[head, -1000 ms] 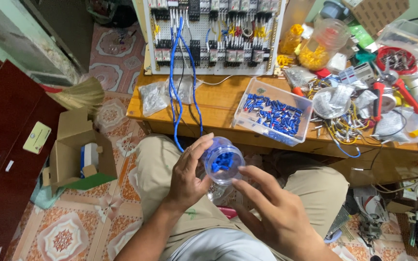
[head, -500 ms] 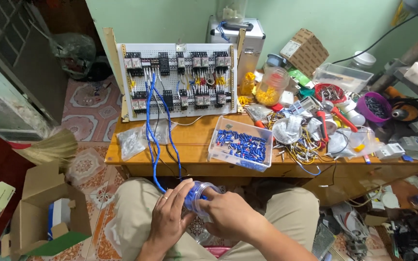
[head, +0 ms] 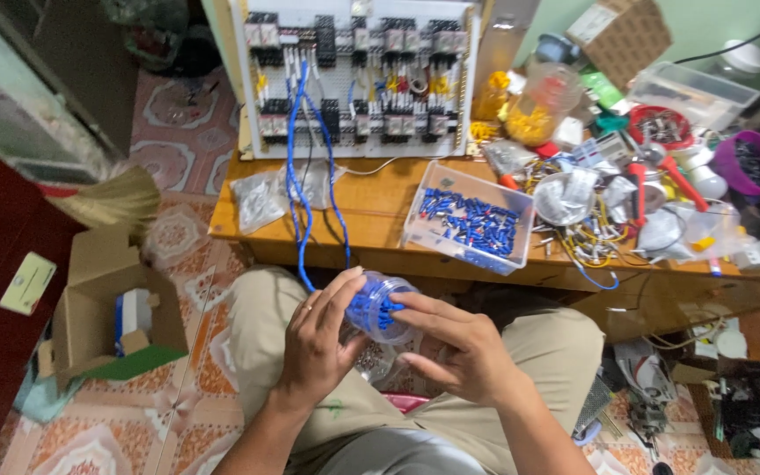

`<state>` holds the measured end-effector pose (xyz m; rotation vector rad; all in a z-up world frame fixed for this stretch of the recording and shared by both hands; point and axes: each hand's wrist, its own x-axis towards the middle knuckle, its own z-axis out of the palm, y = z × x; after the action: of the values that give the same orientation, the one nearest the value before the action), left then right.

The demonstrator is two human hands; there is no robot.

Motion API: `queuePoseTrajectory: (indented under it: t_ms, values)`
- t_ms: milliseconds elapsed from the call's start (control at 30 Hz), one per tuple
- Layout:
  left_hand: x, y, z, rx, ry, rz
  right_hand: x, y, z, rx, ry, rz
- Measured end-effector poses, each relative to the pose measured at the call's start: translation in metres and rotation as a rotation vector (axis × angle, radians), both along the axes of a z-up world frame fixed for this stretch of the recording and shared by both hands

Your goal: Preparing a wiring harness by manually attaching blue terminal connectors to the ends of multiple blue wires at a workbench.

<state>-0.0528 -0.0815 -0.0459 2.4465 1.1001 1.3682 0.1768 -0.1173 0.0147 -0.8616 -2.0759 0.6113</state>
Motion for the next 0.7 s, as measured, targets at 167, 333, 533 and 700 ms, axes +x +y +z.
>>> queuePoseTrajectory:
  t_ms: [167,333,533,700]
  values:
    - [0.001,-0.006,0.0,-0.042,0.001,0.016,0.007,-0.004,-0.032,0.003,0.101,-0.019]
    - [0.001,-0.007,0.001,-0.056,0.017,0.017,0.009,-0.005,-0.04,-0.009,0.221,0.039]
    - [0.002,-0.005,-0.009,-0.048,0.029,0.013,-0.003,-0.008,-0.01,0.152,-0.045,-0.07]
    - [0.008,-0.009,-0.029,-0.348,-0.122,-0.192,0.001,-0.011,-0.02,0.118,-0.089,-0.056]
